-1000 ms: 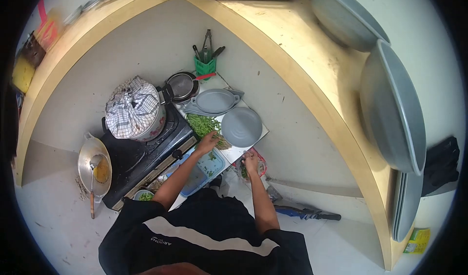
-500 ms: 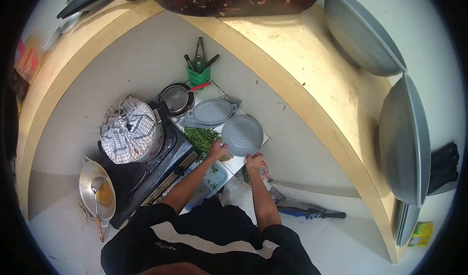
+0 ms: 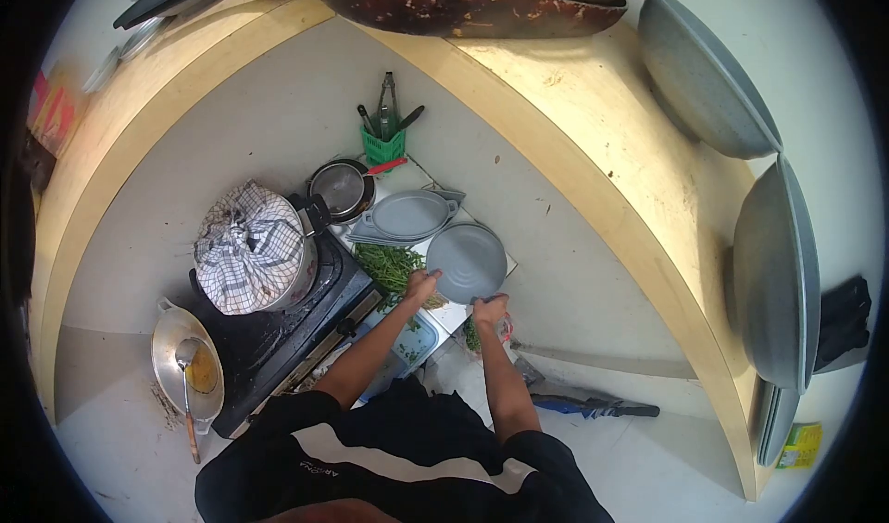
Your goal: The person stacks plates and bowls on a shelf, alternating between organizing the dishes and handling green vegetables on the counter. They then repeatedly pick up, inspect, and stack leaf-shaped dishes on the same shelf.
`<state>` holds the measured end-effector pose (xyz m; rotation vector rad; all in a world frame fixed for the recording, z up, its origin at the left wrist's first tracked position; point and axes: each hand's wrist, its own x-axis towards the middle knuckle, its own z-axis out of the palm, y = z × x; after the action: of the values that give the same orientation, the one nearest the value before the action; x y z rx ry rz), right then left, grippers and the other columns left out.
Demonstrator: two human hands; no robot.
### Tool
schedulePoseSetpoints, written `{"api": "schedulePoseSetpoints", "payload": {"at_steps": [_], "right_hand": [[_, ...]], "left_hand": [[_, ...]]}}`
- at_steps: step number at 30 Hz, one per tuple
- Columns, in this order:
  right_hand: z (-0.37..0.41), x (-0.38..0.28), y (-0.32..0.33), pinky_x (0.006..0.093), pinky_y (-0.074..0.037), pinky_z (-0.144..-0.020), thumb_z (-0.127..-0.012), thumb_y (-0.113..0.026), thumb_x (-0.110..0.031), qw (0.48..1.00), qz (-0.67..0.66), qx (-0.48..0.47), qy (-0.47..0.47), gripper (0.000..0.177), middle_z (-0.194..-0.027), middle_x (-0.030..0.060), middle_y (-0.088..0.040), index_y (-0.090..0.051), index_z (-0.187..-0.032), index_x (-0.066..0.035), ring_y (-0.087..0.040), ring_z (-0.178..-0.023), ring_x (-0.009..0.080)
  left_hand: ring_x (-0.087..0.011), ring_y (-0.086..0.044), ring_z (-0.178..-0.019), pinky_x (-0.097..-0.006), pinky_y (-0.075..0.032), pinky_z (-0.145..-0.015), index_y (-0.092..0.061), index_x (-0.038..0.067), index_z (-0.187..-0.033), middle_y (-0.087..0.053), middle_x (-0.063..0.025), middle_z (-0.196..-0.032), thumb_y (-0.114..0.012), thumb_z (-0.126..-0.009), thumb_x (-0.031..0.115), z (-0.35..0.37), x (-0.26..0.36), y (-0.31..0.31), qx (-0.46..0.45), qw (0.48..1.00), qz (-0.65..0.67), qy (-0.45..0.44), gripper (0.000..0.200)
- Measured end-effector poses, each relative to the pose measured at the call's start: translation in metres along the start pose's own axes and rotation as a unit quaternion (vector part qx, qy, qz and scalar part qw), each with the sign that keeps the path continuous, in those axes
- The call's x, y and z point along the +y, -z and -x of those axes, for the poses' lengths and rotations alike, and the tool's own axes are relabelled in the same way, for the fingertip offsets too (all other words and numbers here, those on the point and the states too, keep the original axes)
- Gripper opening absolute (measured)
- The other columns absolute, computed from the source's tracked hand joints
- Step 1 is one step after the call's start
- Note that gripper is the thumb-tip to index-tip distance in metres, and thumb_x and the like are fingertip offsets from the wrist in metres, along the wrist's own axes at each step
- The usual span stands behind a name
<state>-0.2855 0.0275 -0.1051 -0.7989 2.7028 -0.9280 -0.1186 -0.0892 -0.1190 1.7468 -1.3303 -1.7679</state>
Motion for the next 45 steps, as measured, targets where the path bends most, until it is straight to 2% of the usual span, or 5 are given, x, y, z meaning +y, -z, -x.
{"api": "schedulePoseSetpoints", "payload": {"at_steps": [4, 8, 12, 33, 45], "right_hand": [[0.003, 0.030, 0.000, 0.0435, -0.052, -0.081, -0.072, -0.074, -0.005, 0.977, -0.174, -0.095, -0.076, 0.053, -0.100, 0.0206, -0.061, -0.045, -0.114, 0.003, -0.065, -0.089, 0.0335], [0.022, 0.026, 0.048, 0.0337, -0.058, -0.068, -0.086, -0.065, 0.002, 0.889, -0.416, -0.166, -0.093, 0.046, -0.108, 0.0146, -0.058, -0.038, -0.122, 0.000, -0.062, -0.087, 0.0207], [0.040, 0.030, 0.102, 0.0295, -0.057, -0.064, -0.092, -0.058, 0.005, 0.882, -0.429, -0.189, -0.053, 0.041, -0.113, 0.0131, -0.057, -0.035, -0.126, -0.004, -0.059, -0.087, 0.0166], [0.131, 0.016, 0.344, 0.0267, -0.052, -0.052, -0.098, -0.057, -0.003, 0.911, -0.354, -0.174, 0.121, 0.038, -0.093, 0.0097, -0.064, -0.042, -0.133, -0.001, -0.062, -0.064, 0.0114], [0.237, 0.027, 0.515, 0.0249, -0.055, -0.048, -0.100, -0.051, -0.001, 0.845, -0.495, -0.003, 0.202, 0.036, -0.109, 0.0192, -0.060, -0.042, -0.132, 0.010, -0.064, -0.066, 0.0131]], "left_hand": [[-0.0308, -0.065, -0.087, -0.0436, -0.051, -0.080, -0.062, -0.004, -0.106, -0.067, -0.0179, -0.097, -0.072, -0.088, 0.039, 0.040, 0.029, 0.017, -0.024, 1.000, 0.013, 0.005, 0.048], [-0.0234, -0.064, -0.072, -0.0377, -0.051, -0.072, -0.056, 0.000, -0.104, -0.064, -0.0115, -0.080, -0.070, -0.092, 0.029, 0.070, 0.014, 0.013, 0.080, 0.985, 0.056, -0.145, 0.034], [-0.0176, -0.063, -0.075, -0.0325, -0.051, -0.071, -0.053, 0.003, -0.109, -0.062, -0.0088, -0.081, -0.062, -0.098, 0.019, 0.121, 0.022, 0.029, -0.012, 0.976, 0.119, -0.184, 0.022], [-0.0057, -0.055, -0.079, -0.0213, -0.045, -0.066, -0.060, 0.000, -0.117, -0.055, 0.0013, -0.085, -0.066, -0.097, 0.012, 0.339, 0.049, 0.021, 0.037, 0.923, 0.123, -0.362, 0.024], [-0.0048, -0.051, -0.076, -0.0192, -0.041, -0.064, -0.058, 0.000, -0.110, -0.056, -0.0016, -0.086, -0.062, -0.099, 0.020, 0.500, 0.089, -0.038, 0.092, 0.851, 0.209, -0.472, 0.023]]}}
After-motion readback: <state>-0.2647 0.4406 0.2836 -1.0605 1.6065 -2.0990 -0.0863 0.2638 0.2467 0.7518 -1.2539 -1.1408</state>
